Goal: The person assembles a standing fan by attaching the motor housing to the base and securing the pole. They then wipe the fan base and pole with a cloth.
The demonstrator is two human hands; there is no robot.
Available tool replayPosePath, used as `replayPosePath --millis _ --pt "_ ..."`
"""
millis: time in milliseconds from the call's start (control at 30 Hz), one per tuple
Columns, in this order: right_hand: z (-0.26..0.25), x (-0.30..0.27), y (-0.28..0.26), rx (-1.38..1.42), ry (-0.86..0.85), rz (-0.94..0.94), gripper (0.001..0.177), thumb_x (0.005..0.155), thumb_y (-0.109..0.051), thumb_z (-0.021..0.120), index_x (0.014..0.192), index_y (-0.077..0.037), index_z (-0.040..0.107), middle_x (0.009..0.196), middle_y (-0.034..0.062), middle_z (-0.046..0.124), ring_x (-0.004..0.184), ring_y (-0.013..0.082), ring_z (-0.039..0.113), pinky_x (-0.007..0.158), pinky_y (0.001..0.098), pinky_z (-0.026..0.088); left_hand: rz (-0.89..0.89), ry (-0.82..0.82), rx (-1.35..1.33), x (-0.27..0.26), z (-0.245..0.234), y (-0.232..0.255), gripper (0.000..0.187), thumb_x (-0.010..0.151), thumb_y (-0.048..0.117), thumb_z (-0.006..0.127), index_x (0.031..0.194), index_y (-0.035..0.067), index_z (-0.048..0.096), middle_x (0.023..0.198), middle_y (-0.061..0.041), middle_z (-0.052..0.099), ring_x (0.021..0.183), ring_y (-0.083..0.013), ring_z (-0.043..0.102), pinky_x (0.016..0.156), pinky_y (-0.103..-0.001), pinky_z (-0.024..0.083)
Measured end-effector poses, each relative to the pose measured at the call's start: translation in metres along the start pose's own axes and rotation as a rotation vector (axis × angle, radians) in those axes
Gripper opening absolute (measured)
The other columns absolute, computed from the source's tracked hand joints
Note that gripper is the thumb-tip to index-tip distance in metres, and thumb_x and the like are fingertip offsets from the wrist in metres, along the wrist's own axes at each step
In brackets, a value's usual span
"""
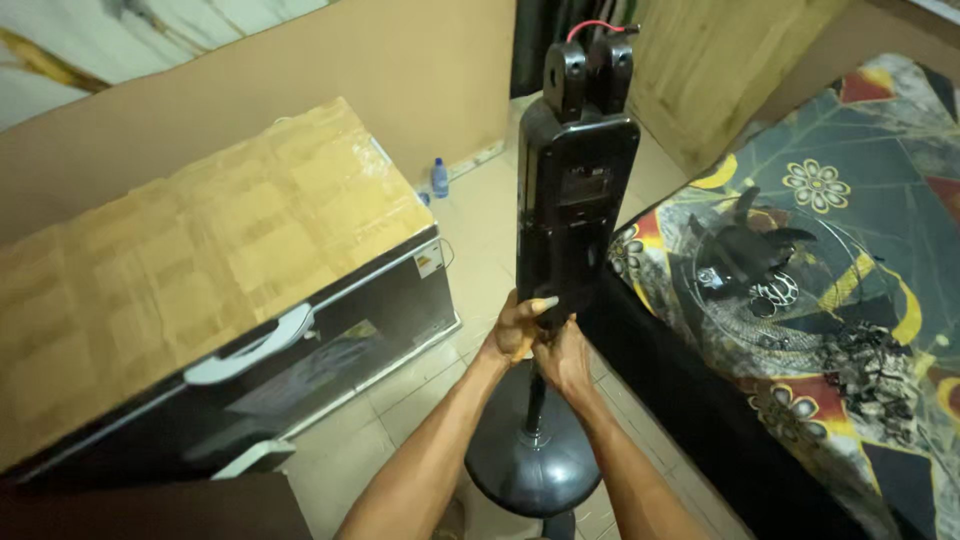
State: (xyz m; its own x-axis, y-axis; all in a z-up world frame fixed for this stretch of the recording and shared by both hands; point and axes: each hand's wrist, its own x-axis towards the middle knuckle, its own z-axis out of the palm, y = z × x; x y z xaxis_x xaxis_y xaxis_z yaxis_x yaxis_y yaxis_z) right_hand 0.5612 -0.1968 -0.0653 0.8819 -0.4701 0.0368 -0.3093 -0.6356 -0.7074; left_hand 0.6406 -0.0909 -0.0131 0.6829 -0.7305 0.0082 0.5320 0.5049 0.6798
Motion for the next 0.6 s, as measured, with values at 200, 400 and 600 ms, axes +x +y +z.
replayPosePath --millis 200,400,600 --pt "-0.027 -0.017 -0.019 0.127 -0.039 -0.028 0.027 0.079 -0.018 0.068 0.101 -0.005 0.073 0.079 0.0187 0.073 0.077 0.0351 0.073 0.067 0.0465 0.056 0.337 -0.074 0.447 -0.03 0.05 0.024 0.047 0.081 0.012 0.085 0.118 -0.006 0.062 0.105 -0.012 0.068 0.095 -0.0221 0.068 0.087 -0.037 0.06" --pt "-0.046 -0.04 -0.023 0.117 -0.049 -0.094 0.029 0.085 -0.025 0.067 0.105 -0.004 0.07 0.085 0.0214 0.072 0.079 0.0383 0.072 0.068 0.0491 0.056 0.267 0.057 0.36 -0.056 0.086 0.022 0.049 0.077 0.01 0.083 0.12 0.0 0.061 0.103 -0.012 0.071 0.092 -0.0222 0.072 0.083 -0.037 0.061" --pt "-0.078 -0.054 -0.055 -0.024 -0.181 0.036 0.034 0.087 -0.037 0.069 0.091 -0.005 0.079 0.09 0.0244 0.075 0.09 0.039 0.074 0.083 0.049 0.056 0.21 -0.119 0.194 -0.072 0.095 0.041 0.044 0.077 0.009 0.081 0.116 -0.003 0.066 0.1 -0.013 0.072 0.09 -0.0232 0.073 0.083 -0.038 0.063"
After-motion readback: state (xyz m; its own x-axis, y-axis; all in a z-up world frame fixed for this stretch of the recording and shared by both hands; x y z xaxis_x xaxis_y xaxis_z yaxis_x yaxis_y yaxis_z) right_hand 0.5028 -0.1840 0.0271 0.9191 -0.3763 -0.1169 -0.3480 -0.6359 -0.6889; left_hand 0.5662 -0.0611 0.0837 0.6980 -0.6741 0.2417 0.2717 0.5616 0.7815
